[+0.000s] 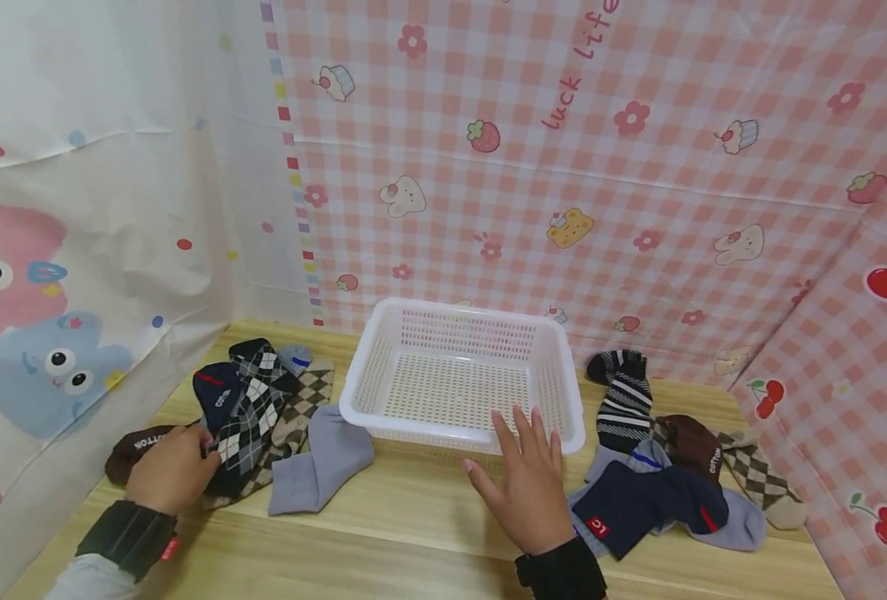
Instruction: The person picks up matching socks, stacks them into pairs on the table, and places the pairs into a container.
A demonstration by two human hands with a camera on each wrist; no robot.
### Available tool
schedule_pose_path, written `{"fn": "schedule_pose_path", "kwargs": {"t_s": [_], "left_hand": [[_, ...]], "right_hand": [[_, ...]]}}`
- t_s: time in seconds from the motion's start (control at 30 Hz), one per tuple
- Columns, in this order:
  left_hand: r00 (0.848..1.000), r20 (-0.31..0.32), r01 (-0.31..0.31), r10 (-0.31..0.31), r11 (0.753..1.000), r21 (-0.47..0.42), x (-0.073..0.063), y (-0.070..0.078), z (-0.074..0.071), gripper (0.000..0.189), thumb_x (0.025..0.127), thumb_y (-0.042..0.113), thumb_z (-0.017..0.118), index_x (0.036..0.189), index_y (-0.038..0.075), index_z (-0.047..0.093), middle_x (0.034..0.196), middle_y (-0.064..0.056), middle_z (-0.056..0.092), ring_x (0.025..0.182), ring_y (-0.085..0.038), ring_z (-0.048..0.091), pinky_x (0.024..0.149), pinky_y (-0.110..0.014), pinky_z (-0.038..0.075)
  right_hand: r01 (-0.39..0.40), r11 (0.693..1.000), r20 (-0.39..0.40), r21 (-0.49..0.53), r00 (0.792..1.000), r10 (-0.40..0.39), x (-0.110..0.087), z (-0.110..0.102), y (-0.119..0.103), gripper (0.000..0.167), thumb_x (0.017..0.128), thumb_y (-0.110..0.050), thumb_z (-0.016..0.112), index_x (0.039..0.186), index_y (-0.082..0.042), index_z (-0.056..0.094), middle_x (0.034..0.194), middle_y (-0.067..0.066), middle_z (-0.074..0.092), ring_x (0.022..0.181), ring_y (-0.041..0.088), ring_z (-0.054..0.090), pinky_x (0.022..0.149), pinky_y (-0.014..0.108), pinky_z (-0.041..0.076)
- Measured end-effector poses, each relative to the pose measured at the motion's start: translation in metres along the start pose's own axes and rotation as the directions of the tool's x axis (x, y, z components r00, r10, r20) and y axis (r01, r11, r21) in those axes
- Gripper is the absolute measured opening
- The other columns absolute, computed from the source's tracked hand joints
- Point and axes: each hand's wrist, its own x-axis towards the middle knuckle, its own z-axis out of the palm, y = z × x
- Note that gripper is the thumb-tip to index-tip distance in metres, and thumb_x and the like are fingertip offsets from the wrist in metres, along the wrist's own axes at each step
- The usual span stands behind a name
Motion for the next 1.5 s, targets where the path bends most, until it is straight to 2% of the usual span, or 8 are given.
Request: {"fn": "schedule_pose_path", "kwargs": {"t_s": [0.13,0.27,0.43,0.73,0.93,1.17,1.37,1.5], "left_hand": [[1.000,-0.027,-0.011,0.011,1.000,-0.024,-0.002,0.004,-0.005,0.012,0.091,0.012,0.061,0.093,0.000,0.060,0.083,-0.015,0.062,0.070,-0.027,0.060,0.059,-0.046,0.047],[0.993,-0.106,-0.051,0.045,0.997,-0.052,-0.004,0.009,-0.011,0.015,0.093,0.011,0.059,0.099,-0.002,0.063,0.088,-0.019,0.067,0.070,-0.030,0.064,0.059,-0.050,0.049],[0.970,-0.227,-0.101,0.087,0.993,-0.055,-0.007,0.017,-0.017,0.021,0.094,0.011,0.061,0.108,-0.005,0.066,0.097,-0.025,0.068,0.081,-0.041,0.068,0.067,-0.057,0.053],[0.932,-0.348,-0.143,0.102,0.985,-0.096,-0.011,0.027,-0.025,0.022,0.094,0.012,0.063,0.110,-0.004,0.066,0.102,-0.026,0.067,0.089,-0.045,0.067,0.073,-0.061,0.052],[0.915,-0.388,-0.161,0.107,0.981,-0.109,-0.012,0.031,-0.026,0.022,0.095,0.010,0.062,0.112,-0.004,0.066,0.102,-0.027,0.066,0.089,-0.046,0.066,0.073,-0.062,0.051],[0.900,-0.428,-0.147,0.081,0.981,-0.125,-0.009,0.035,-0.024,0.023,0.097,0.010,0.060,0.114,-0.004,0.064,0.107,-0.027,0.065,0.095,-0.047,0.066,0.076,-0.063,0.051],[0.861,-0.501,-0.188,0.093,0.972,-0.143,-0.009,0.039,-0.026,0.023,0.098,0.010,0.060,0.116,-0.004,0.064,0.107,-0.028,0.065,0.094,-0.048,0.064,0.077,-0.063,0.050],[0.806,-0.574,-0.270,0.145,0.953,-0.138,-0.007,0.042,-0.034,0.022,0.097,0.007,0.062,0.114,-0.005,0.065,0.104,-0.028,0.065,0.090,-0.047,0.064,0.075,-0.062,0.049]], "right_hand": [[-0.001,1.000,-0.009,0.001,1.000,0.001,-0.001,-0.001,0.001,0.077,0.090,-0.043,0.074,0.151,-0.007,0.045,0.158,0.028,0.036,0.150,0.051,0.023,0.117,0.071,0.012],[-0.001,1.000,-0.017,-0.001,1.000,0.001,-0.001,-0.001,0.001,0.076,0.091,-0.042,0.074,0.151,-0.007,0.045,0.157,0.029,0.036,0.149,0.052,0.023,0.117,0.072,0.013],[-0.002,1.000,-0.030,0.001,1.000,0.002,0.000,-0.001,0.003,0.075,0.090,-0.041,0.074,0.151,-0.007,0.046,0.157,0.028,0.037,0.149,0.051,0.024,0.117,0.071,0.013],[-0.023,1.000,-0.013,-0.003,1.000,0.023,0.000,0.000,0.002,0.074,0.091,-0.042,0.074,0.150,-0.008,0.047,0.157,0.028,0.038,0.150,0.050,0.024,0.118,0.070,0.013],[-0.029,1.000,-0.013,0.000,0.999,0.029,0.000,-0.002,0.003,0.074,0.091,-0.043,0.073,0.151,-0.008,0.046,0.158,0.027,0.038,0.151,0.050,0.023,0.118,0.070,0.013],[-0.026,1.000,-0.020,0.005,0.999,0.027,0.000,-0.003,0.003,0.073,0.091,-0.042,0.074,0.150,-0.008,0.047,0.158,0.027,0.038,0.151,0.049,0.024,0.118,0.070,0.013],[-0.010,1.000,-0.039,0.004,0.999,0.010,0.000,-0.003,0.005,0.073,0.090,-0.040,0.075,0.149,-0.007,0.048,0.157,0.027,0.039,0.150,0.049,0.025,0.118,0.070,0.013],[-0.001,1.000,-0.051,0.014,0.999,0.002,0.000,-0.001,0.004,0.073,0.090,-0.038,0.075,0.150,-0.008,0.048,0.157,0.026,0.039,0.150,0.049,0.025,0.118,0.070,0.013]]}}
